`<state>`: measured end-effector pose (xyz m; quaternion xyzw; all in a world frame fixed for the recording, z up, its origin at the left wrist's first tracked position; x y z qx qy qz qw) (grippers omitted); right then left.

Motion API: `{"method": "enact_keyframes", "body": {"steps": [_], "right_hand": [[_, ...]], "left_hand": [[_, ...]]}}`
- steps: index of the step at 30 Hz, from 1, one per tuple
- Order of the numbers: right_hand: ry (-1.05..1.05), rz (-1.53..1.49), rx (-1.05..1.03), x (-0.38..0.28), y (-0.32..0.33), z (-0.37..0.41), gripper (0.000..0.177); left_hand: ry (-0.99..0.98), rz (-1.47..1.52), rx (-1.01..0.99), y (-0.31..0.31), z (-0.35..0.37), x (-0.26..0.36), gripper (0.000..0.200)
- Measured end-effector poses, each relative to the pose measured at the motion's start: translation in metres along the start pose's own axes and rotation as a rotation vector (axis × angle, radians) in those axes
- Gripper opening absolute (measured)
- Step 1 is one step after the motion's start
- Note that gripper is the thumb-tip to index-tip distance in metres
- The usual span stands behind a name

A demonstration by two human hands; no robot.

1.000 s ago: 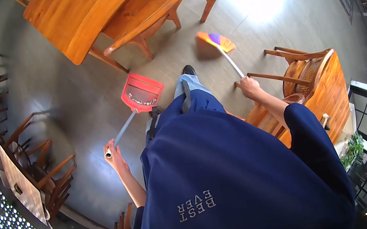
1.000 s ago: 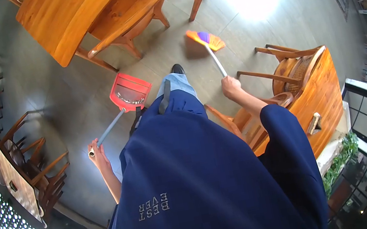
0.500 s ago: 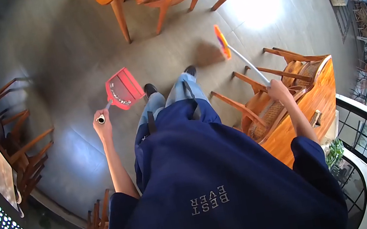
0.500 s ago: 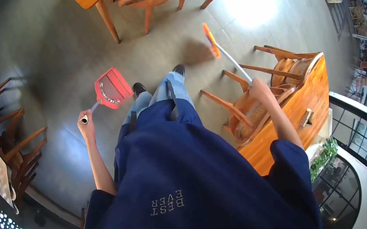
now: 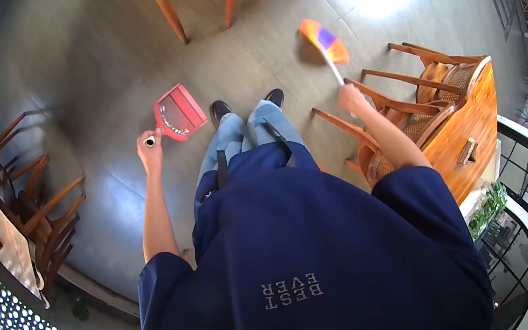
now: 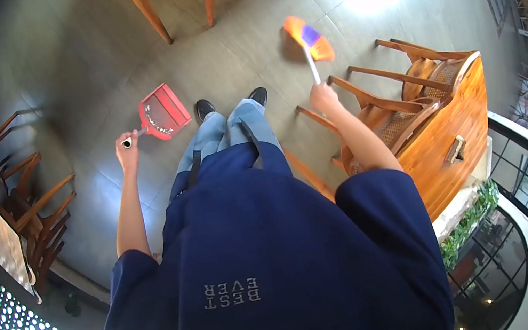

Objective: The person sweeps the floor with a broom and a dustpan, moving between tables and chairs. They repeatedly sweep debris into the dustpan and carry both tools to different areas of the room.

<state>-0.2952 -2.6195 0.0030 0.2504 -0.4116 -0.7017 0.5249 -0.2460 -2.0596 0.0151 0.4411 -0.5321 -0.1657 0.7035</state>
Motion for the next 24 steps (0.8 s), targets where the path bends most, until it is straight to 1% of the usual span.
{"method": "enact_keyframes", "body": {"steps": [2,3,4,6,8,10,11,12,13,14,16,17,19,21,22,23,24], "right_hand": [[0.055,0.024,-0.14,-0.019,0.001,0.026,0.025],[0.076,0.017,-0.107,-0.021,0.0,0.035,0.022],[0.075,0.017,-0.106,-0.021,0.012,0.045,0.022],[-0.063,-0.115,-0.21,-0.005,0.035,0.062,0.023],[0.003,-0.107,-0.066,0.027,0.05,0.072,0.024],[-0.128,-0.146,-0.175,0.051,0.082,0.091,0.026],[-0.19,-0.184,-0.179,0.051,0.106,0.102,0.026],[-0.256,-0.224,-0.182,0.051,0.119,0.114,0.027],[-0.185,-0.197,-0.088,0.053,0.121,0.116,0.025],[-0.186,-0.195,-0.091,0.052,0.115,0.117,0.025],[-0.061,-0.078,0.096,0.043,0.114,0.113,0.024],[-0.086,-0.068,0.109,0.039,0.103,0.107,0.023],[-0.119,-0.048,0.121,0.02,0.08,0.093,0.021],[-0.159,-0.066,0.152,0.01,0.038,0.071,0.019],[-0.146,-0.082,0.172,0.001,0.02,0.062,0.02],[-0.133,-0.099,0.192,-0.01,0.01,0.057,0.02],[-0.136,-0.103,0.191,-0.022,0.012,0.057,0.02]], "left_hand": [[0.066,0.027,-0.029,-0.011,0.002,0.0,0.026],[0.035,0.05,0.009,-0.015,0.002,0.0,0.031],[0.035,0.051,0.01,-0.018,0.002,0.004,0.031],[0.063,0.085,-0.026,-0.028,0.003,0.013,0.03],[0.072,0.116,-0.023,-0.035,0.002,0.018,0.029],[0.048,0.148,-0.059,-0.043,0.001,0.023,0.029],[0.064,0.146,-0.053,-0.047,0.0,0.024,0.029],[0.075,0.137,-0.117,-0.055,-0.002,0.024,0.028],[0.082,0.129,-0.185,-0.063,-0.004,0.023,0.027],[0.085,0.127,-0.187,-0.067,-0.007,0.02,0.027],[-0.008,0.128,-0.192,-0.076,-0.011,0.019,0.029],[-0.008,0.126,-0.197,-0.08,-0.013,0.015,0.029],[0.118,0.148,-0.348,-0.097,-0.011,-0.005,0.029],[0.141,0.172,-0.363,-0.101,-0.012,-0.007,0.031],[0.165,0.196,-0.375,-0.102,-0.012,-0.007,0.032],[0.161,0.195,-0.375,-0.103,-0.013,-0.005,0.032],[0.11,0.24,-0.322,-0.1,-0.014,0.003,0.032]]}}
Point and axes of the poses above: each hand's wrist, its own z-axis away from the middle knuckle, its own y-axis out of the back of the hand, x = y × z, the point moved 7 cm from there along -z, towards the middle knuckle, and after that the axes turned 13 degrees about x, right-handed, at the moved point
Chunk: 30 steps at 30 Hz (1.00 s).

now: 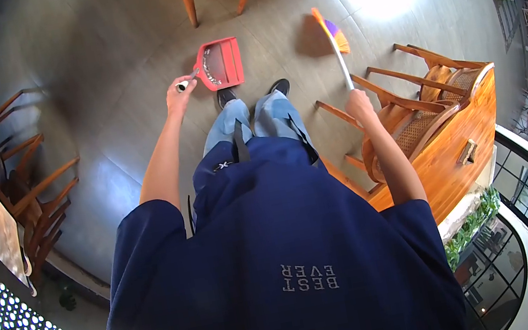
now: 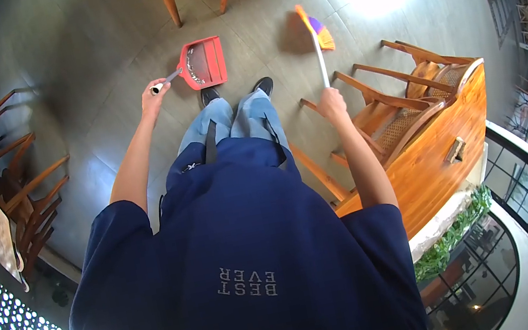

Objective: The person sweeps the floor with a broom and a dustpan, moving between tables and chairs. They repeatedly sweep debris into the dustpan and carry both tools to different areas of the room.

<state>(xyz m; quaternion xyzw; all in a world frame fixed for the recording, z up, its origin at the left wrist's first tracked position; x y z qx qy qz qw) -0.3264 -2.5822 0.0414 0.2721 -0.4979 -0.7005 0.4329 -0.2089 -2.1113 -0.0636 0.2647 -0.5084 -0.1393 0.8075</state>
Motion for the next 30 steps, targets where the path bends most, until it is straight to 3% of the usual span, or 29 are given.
{"method": "enact_keyframes", "body": {"steps": [2,3,5,8,10,18,20,22,25,27,30], "right_hand": [[0.094,-0.064,-0.17,-0.035,0.005,0.009,0.022],[0.091,-0.065,-0.168,-0.043,0.013,0.012,0.022],[0.048,-0.102,-0.363,-0.051,0.019,0.024,0.025],[0.018,-0.162,-0.407,-0.035,0.042,0.033,0.026],[0.084,-0.18,-0.333,-0.017,0.065,0.039,0.024],[0.019,-0.153,-0.145,0.011,0.137,0.072,0.023],[0.012,-0.123,-0.11,0.015,0.116,0.067,0.023],[0.089,-0.06,0.025,0.008,0.099,0.061,0.022],[0.067,-0.105,0.052,-0.006,0.052,0.051,0.023],[-0.022,-0.192,-0.05,-0.014,0.011,0.043,0.025],[0.064,-0.215,-0.192,-0.058,0.006,0.045,0.026]], "left_hand": [[-0.065,0.035,0.043,0.002,0.0,0.009,0.032],[-0.023,0.112,0.005,-0.001,-0.001,0.01,0.032],[0.014,0.197,-0.037,-0.006,0.001,0.022,0.031],[0.028,0.151,-0.048,-0.005,0.01,0.039,0.029],[-0.116,0.018,0.089,0.001,0.0,0.042,0.029],[-0.078,0.077,0.121,0.042,-0.01,0.077,0.035],[-0.006,-0.012,0.107,0.051,-0.011,0.076,0.035],[-0.029,-0.028,0.116,0.055,-0.017,0.066,0.035],[-0.073,-0.094,0.106,0.055,-0.026,0.042,0.036],[-0.096,-0.145,0.088,0.052,-0.031,0.042,0.036],[-0.051,-0.131,0.104,0.049,-0.035,0.047,0.034]]}}
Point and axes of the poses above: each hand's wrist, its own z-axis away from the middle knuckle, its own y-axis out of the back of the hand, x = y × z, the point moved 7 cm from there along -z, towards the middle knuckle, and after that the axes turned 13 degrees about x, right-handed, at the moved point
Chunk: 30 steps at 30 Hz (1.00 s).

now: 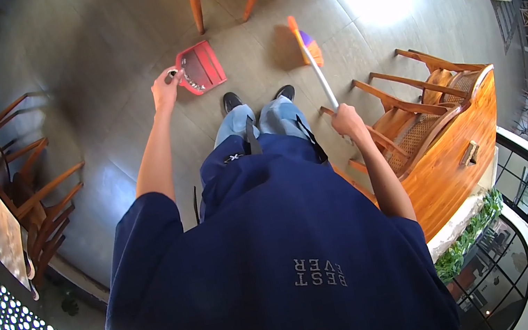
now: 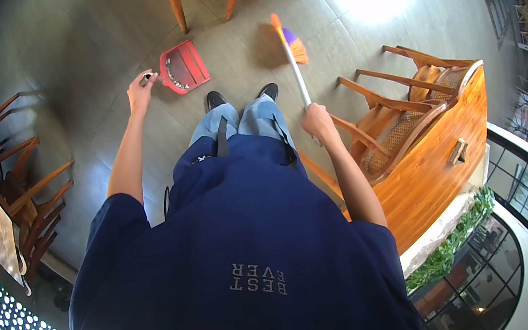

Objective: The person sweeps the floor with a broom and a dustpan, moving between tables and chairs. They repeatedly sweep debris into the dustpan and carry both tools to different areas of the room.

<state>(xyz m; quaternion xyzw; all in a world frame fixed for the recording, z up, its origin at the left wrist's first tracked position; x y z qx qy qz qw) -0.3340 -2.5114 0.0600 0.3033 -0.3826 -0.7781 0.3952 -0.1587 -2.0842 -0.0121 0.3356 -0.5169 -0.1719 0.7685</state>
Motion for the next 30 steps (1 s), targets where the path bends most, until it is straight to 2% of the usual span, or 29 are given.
{"method": "enact_keyframes", "body": {"steps": [1,3,6,10,14,16,17,19,22,24,26,27,28,30], "right_hand": [[0.004,0.001,-0.005,-0.012,0.002,0.004,0.026],[-0.073,-0.086,-0.197,-0.026,-0.003,0.009,0.026],[-0.005,-0.165,-0.257,-0.037,-0.003,0.023,0.026],[-0.05,-0.33,-0.361,-0.035,0.033,0.046,0.024],[-0.057,-0.284,-0.327,-0.024,0.082,0.07,0.022],[-0.023,-0.187,-0.21,-0.029,0.109,0.082,0.023],[-0.021,-0.188,-0.211,-0.029,0.108,0.088,0.023],[0.056,-0.1,-0.043,-0.035,0.116,0.093,0.025],[0.067,0.035,0.048,-0.029,0.067,0.085,0.028],[-0.043,0.06,0.017,-0.049,0.042,0.083,0.027],[0.004,0.033,0.04,-0.057,0.015,0.071,0.024],[0.095,-0.043,0.008,-0.066,0.009,0.065,0.024],[0.087,-0.046,0.009,-0.067,0.007,0.059,0.024],[0.104,-0.142,-0.169,-0.078,-0.004,0.056,0.027]], "left_hand": [[0.005,-0.004,-0.014,-0.004,-0.002,0.002,0.034],[-0.042,-0.002,-0.022,-0.017,-0.009,0.004,0.037],[-0.015,0.04,-0.079,-0.038,-0.013,-0.003,0.038],[-0.03,0.021,-0.065,-0.041,-0.002,0.005,0.042],[0.018,0.029,-0.114,-0.042,-0.001,0.001,0.044],[0.103,0.099,-0.168,-0.037,0.003,0.003,0.044],[0.104,0.098,-0.165,-0.037,0.002,0.0,0.044],[0.041,0.093,-0.116,-0.036,0.0,-0.006,0.044],[-0.002,0.073,-0.099,-0.043,-0.002,-0.012,0.043],[0.02,0.068,-0.127,-0.049,-0.001,-0.013,0.043],[0.043,0.058,-0.16,-0.051,0.002,-0.007,0.042],[0.039,0.037,-0.175,-0.048,0.006,0.001,0.042],[0.033,0.017,-0.194,-0.047,0.01,0.006,0.042],[0.045,0.019,-0.198,-0.049,0.013,0.007,0.041]]}}
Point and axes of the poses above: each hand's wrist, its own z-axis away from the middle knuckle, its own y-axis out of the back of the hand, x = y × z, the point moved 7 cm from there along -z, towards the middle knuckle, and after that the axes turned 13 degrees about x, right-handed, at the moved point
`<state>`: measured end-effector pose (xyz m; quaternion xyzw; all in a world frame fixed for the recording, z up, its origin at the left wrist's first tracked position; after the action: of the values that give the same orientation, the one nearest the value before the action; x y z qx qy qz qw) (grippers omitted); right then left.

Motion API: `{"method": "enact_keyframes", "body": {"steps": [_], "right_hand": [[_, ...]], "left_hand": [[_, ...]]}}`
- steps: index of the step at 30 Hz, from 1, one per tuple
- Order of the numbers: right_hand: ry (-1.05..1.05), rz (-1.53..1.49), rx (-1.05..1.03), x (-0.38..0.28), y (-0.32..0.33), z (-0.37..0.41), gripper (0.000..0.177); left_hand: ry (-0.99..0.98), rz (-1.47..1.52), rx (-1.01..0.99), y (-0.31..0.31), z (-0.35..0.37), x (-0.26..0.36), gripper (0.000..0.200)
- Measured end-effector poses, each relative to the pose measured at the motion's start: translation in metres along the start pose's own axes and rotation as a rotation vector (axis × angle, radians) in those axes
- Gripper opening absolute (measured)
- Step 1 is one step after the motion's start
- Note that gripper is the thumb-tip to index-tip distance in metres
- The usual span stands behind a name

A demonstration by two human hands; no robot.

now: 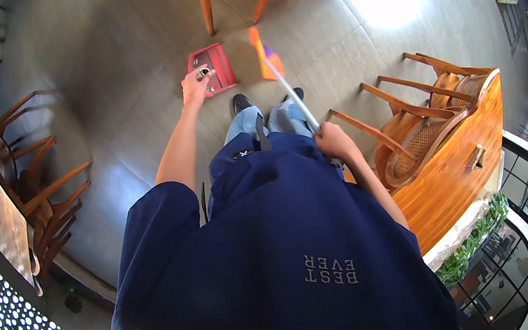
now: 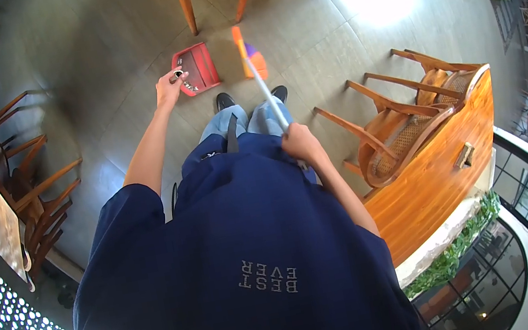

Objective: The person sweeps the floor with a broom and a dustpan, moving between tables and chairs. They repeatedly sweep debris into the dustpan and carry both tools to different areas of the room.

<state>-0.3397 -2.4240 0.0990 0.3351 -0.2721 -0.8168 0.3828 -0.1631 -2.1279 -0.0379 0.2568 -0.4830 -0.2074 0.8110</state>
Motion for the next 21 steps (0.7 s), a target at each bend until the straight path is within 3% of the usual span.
{"method": "enact_keyframes", "body": {"steps": [4,6,10,16,18,21], "right_hand": [[-0.168,-0.197,-0.166,-0.009,-0.001,0.015,0.029],[0.108,-0.094,-0.003,-0.013,0.008,0.03,0.029],[0.106,-0.159,0.067,-0.01,0.038,0.083,0.03],[-0.097,-0.242,0.114,0.015,0.069,0.139,0.029],[-0.232,-0.129,0.099,0.022,0.076,0.149,0.026],[-0.278,-0.078,0.161,0.031,0.073,0.155,0.026]], "left_hand": [[-0.052,-0.032,0.058,-0.001,-0.001,-0.001,0.04],[-0.053,-0.023,0.054,0.001,-0.003,-0.004,0.04],[-0.126,-0.025,0.118,0.019,-0.01,-0.006,0.039],[-0.103,-0.009,0.134,0.088,0.0,-0.012,0.032],[-0.057,-0.003,0.106,0.109,0.007,-0.023,0.03],[-0.148,0.037,0.15,0.137,0.022,-0.02,0.028]]}}
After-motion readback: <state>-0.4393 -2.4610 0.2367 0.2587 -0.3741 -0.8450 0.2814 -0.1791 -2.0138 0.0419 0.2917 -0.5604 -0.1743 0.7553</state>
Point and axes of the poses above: each hand's wrist, its own z-axis away from the middle knuckle, its own y-axis out of the back of the hand, x = y × z, the point moved 7 cm from there along -z, towards the middle knuckle, and after that the axes turned 13 degrees about x, right-handed, at the moved point
